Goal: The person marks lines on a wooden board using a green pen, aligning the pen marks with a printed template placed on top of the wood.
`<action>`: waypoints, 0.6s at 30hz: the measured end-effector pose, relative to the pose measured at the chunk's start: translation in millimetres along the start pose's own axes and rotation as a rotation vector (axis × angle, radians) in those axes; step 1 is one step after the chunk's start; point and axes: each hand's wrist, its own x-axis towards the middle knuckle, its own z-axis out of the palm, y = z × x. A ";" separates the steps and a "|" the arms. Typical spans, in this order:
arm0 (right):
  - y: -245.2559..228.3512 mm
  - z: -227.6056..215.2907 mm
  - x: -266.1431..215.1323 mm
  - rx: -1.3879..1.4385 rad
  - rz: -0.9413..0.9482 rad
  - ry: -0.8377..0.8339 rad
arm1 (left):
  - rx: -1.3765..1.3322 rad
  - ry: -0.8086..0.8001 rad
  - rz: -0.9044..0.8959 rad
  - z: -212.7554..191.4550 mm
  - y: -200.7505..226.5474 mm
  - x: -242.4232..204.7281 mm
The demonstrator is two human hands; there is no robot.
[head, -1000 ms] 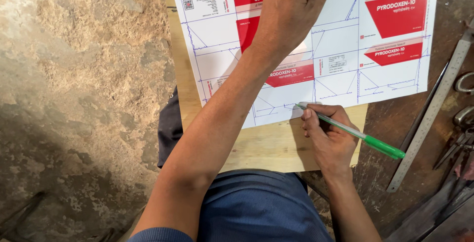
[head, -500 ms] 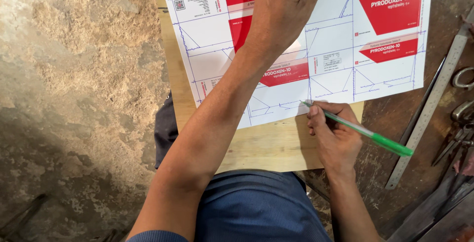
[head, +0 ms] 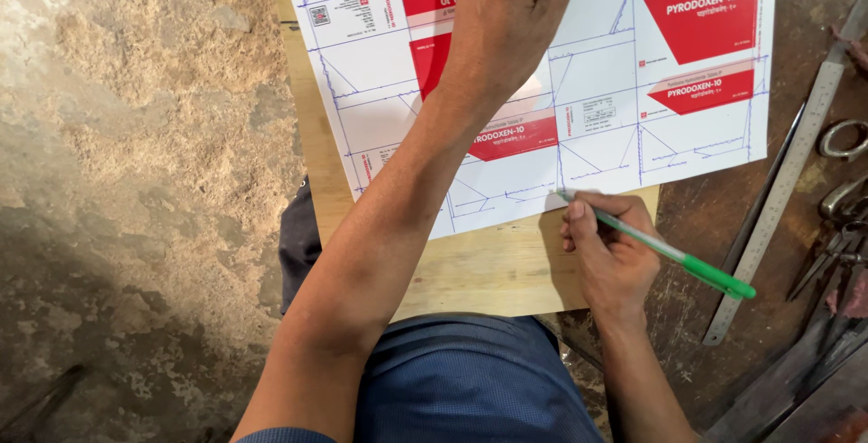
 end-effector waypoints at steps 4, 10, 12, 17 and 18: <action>-5.6 6.9 -14.6 0.002 0.086 -0.053 | 0.006 0.021 0.035 0.3 -3.4 -1.8; -15.3 18.6 -14.7 -0.061 0.083 -0.071 | 0.015 0.040 0.114 4.0 -12.4 -3.5; -17.3 20.0 -14.1 -0.108 0.074 -0.073 | 0.047 0.049 0.108 6.9 -15.0 -4.5; -16.5 19.8 -13.6 -0.060 0.099 -0.081 | 0.063 0.063 0.140 9.7 -21.3 -7.0; -15.9 19.8 -12.7 -0.055 0.086 -0.075 | 0.059 0.064 0.151 9.9 -21.9 -5.9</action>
